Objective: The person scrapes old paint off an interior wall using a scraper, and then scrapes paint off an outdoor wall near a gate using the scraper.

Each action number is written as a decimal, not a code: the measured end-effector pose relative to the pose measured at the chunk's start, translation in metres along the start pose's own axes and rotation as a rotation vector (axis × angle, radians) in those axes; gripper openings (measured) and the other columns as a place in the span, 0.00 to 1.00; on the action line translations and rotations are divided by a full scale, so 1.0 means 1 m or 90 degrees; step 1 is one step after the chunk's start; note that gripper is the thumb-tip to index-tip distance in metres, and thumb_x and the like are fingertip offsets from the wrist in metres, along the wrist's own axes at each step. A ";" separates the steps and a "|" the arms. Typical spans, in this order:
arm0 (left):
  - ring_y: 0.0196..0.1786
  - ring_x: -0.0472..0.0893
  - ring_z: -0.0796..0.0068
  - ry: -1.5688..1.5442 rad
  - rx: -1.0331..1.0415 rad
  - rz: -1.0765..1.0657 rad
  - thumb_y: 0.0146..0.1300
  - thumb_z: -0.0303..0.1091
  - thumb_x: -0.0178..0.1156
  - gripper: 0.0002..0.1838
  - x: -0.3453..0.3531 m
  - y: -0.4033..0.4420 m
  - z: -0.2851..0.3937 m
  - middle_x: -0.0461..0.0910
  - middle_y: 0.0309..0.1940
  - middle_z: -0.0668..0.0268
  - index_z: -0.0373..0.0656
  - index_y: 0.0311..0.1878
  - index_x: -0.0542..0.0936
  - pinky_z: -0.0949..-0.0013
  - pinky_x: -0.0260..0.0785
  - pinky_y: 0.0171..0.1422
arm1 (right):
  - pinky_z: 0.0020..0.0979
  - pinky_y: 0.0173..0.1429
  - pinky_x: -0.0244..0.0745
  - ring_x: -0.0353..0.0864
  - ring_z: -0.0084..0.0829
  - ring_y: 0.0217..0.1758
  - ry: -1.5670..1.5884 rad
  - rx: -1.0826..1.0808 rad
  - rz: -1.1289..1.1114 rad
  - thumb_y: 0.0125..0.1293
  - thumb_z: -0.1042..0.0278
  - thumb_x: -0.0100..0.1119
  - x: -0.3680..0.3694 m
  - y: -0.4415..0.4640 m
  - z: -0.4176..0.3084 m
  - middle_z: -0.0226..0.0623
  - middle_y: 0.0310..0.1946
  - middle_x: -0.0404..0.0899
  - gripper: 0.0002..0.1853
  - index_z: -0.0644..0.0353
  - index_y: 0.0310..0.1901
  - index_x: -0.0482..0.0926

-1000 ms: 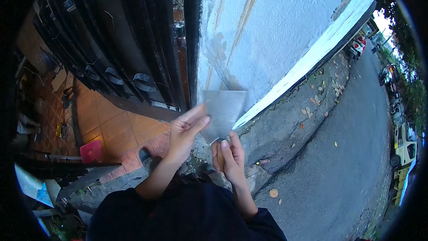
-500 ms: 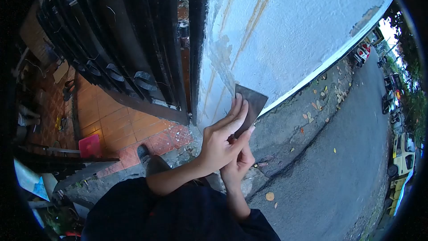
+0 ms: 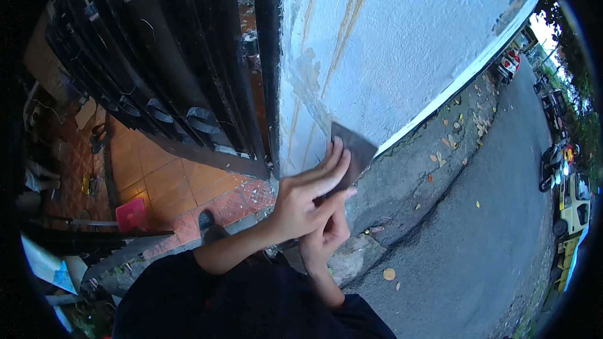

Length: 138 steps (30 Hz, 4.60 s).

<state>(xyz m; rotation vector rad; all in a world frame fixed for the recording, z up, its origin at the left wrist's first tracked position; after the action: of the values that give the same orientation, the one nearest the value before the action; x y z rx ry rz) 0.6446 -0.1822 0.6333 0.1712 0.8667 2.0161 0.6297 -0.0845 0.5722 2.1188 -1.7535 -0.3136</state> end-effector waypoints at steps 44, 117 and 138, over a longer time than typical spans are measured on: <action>0.60 0.69 0.55 0.011 0.026 0.048 0.54 0.27 0.62 0.24 -0.023 0.008 -0.018 0.69 0.56 0.45 0.36 0.56 0.74 0.66 0.71 0.54 | 0.19 0.41 0.69 0.74 0.18 0.37 0.102 0.048 -0.029 0.69 0.71 0.45 0.029 0.006 0.017 0.33 0.38 0.76 0.14 0.72 0.51 0.70; 0.54 0.73 0.63 0.018 -0.019 0.105 0.54 0.37 0.63 0.24 -0.076 0.077 -0.016 0.71 0.54 0.50 0.39 0.54 0.75 0.71 0.70 0.54 | 0.15 0.16 0.51 0.61 0.08 0.17 0.264 0.076 -0.109 0.70 0.70 0.46 0.095 0.063 -0.012 0.24 0.25 0.71 0.18 0.66 0.59 0.66; 0.38 0.83 0.60 0.087 0.030 0.076 0.56 0.36 0.62 0.21 -0.069 0.058 -0.021 0.75 0.48 0.47 0.37 0.52 0.76 0.69 0.75 0.37 | 0.14 0.17 0.52 0.61 0.07 0.18 0.170 0.102 -0.114 0.69 0.75 0.45 0.090 0.043 -0.013 0.24 0.26 0.73 0.22 0.64 0.64 0.62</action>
<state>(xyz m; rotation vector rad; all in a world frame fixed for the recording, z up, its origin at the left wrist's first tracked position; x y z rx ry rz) 0.6352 -0.2673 0.6686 0.1154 1.0106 2.1398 0.6148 -0.1776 0.6074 2.3123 -1.4833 0.0653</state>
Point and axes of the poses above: each hand's wrist, its own y-axis towards the middle knuckle, its own x-axis out of the palm, z = x × y, the point moved 9 cm from there along y, towards the middle knuckle
